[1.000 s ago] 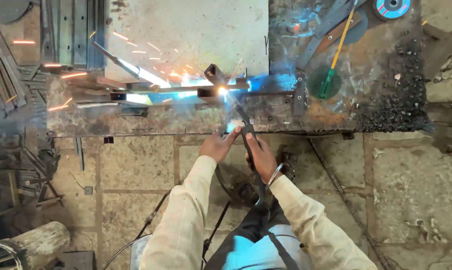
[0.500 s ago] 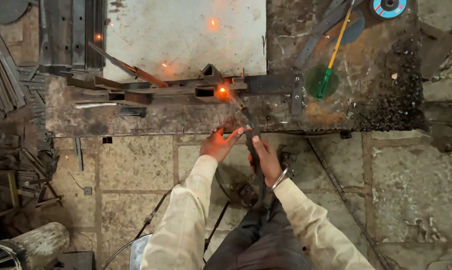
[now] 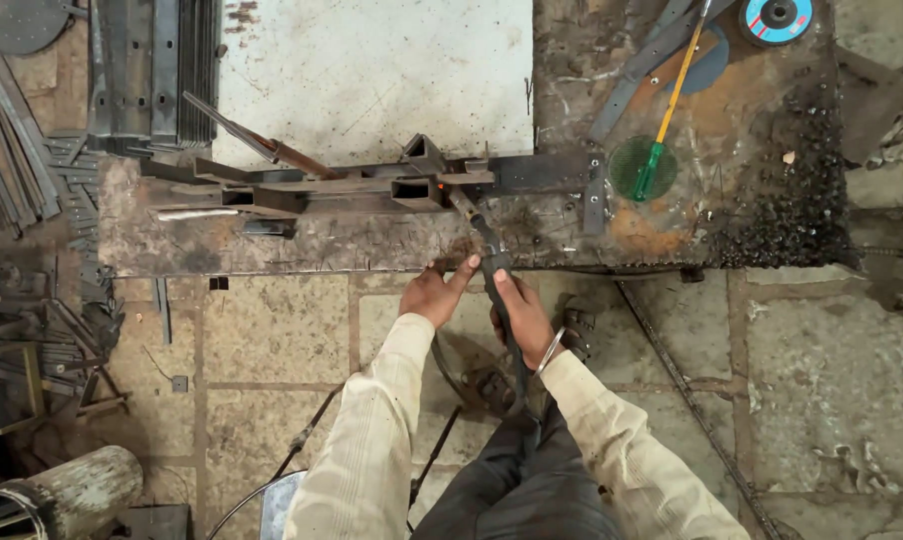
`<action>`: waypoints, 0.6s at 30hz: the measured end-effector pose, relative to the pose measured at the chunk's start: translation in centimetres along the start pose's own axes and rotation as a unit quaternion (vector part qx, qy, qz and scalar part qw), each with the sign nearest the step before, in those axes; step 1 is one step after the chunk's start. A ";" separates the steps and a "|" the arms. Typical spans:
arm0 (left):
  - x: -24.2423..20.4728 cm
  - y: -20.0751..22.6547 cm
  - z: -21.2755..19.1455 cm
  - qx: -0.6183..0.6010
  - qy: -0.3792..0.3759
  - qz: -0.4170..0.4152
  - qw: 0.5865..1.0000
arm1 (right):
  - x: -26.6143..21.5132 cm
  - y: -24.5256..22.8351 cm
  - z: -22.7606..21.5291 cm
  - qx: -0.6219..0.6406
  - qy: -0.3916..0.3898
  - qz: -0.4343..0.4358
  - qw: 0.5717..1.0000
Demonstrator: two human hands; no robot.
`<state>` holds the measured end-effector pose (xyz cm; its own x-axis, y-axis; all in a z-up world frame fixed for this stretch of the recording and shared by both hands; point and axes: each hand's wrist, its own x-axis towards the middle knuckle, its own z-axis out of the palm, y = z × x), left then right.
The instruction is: The recorder is seen welding and assembling metal parts into a frame on a workbench.
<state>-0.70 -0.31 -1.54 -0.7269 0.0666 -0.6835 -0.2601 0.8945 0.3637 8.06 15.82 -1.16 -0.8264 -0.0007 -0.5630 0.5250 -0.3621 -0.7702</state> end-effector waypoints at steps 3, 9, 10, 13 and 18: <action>-0.5 0.1 0.0 -0.035 0.046 0.035 0.998 | 0.4 -0.1 0.0 -0.008 0.001 0.019 1.000; -1.0 0.9 -0.4 -0.059 0.088 0.075 0.992 | 1.3 1.0 -1.0 0.006 -0.001 0.012 1.000; -0.8 0.9 -0.5 -0.045 0.063 0.041 0.996 | 1.4 1.2 -1.1 0.010 -0.001 0.023 1.000; 0.3 -0.1 0.1 -0.020 0.038 0.020 0.999 | 0.9 0.5 -0.6 0.015 -0.009 0.012 1.000; 0.7 -1.7 0.7 -0.043 0.034 0.035 0.998 | -0.4 1.6 -0.3 0.022 0.017 -0.020 0.999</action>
<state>-0.32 -1.42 -3.09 -0.7857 0.0941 -0.6114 -0.2587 0.8478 0.4629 9.33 15.53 -2.30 -0.8386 0.0448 -0.5429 0.4825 -0.4015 -0.7785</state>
